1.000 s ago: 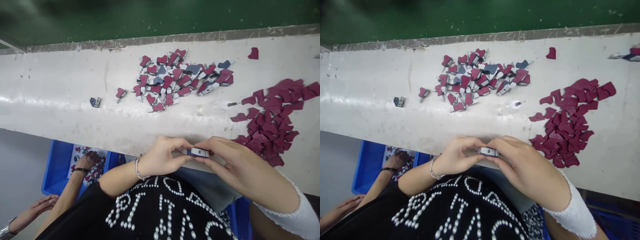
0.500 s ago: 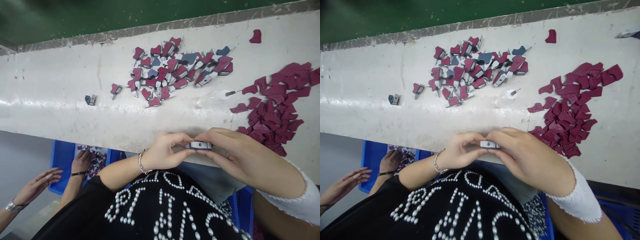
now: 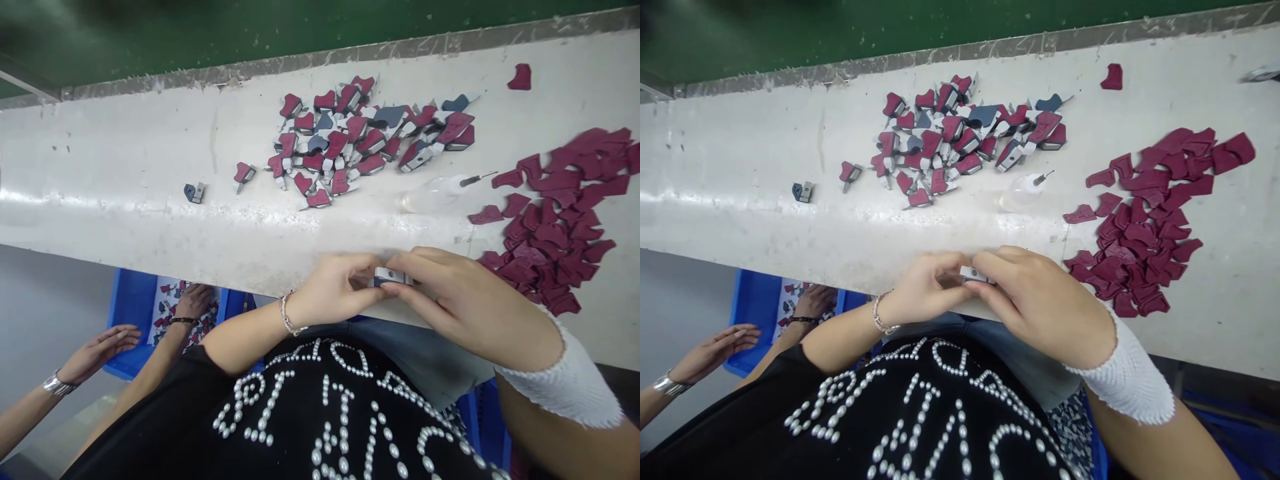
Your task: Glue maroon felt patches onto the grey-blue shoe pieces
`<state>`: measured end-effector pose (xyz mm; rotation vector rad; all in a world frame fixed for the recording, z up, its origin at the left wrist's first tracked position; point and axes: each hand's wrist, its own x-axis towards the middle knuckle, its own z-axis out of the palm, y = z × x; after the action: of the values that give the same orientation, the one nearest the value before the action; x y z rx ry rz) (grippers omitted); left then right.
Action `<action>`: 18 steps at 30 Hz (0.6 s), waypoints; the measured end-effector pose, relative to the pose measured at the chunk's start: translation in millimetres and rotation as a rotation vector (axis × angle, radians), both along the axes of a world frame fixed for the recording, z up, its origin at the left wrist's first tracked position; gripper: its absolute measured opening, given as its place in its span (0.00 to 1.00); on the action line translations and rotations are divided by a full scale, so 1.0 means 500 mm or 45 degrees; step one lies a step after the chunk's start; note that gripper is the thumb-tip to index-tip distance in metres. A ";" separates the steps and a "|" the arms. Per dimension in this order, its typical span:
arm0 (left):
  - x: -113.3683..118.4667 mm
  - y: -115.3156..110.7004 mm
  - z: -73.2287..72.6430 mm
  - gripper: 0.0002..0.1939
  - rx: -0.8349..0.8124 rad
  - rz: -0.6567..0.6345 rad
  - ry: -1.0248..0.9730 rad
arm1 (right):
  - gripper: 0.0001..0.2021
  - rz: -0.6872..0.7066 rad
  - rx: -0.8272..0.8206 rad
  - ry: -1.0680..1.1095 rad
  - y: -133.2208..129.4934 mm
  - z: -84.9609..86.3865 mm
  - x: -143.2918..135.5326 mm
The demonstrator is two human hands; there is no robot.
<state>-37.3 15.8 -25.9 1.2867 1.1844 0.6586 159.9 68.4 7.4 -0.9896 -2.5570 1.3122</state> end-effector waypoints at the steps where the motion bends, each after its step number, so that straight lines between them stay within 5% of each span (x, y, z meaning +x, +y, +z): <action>1: 0.002 -0.002 -0.001 0.10 -0.038 0.021 -0.031 | 0.16 -0.002 0.022 -0.015 -0.001 -0.001 -0.002; 8: -0.021 -0.006 0.017 0.15 -0.504 -0.023 -0.490 | 0.13 -0.050 -0.334 0.094 0.004 0.020 0.009; 14: -0.023 -0.021 0.032 0.12 -0.401 0.107 -0.461 | 0.13 0.003 -0.304 0.139 0.009 0.015 -0.006; 18: -0.043 -0.021 0.026 0.16 -0.417 0.095 -0.350 | 0.18 -0.076 -0.157 0.036 -0.019 0.043 -0.005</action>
<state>-58.9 5.1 -13.1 0.8513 1.0646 0.6419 157.3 58.8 28.8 -1.0516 -2.4313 1.4714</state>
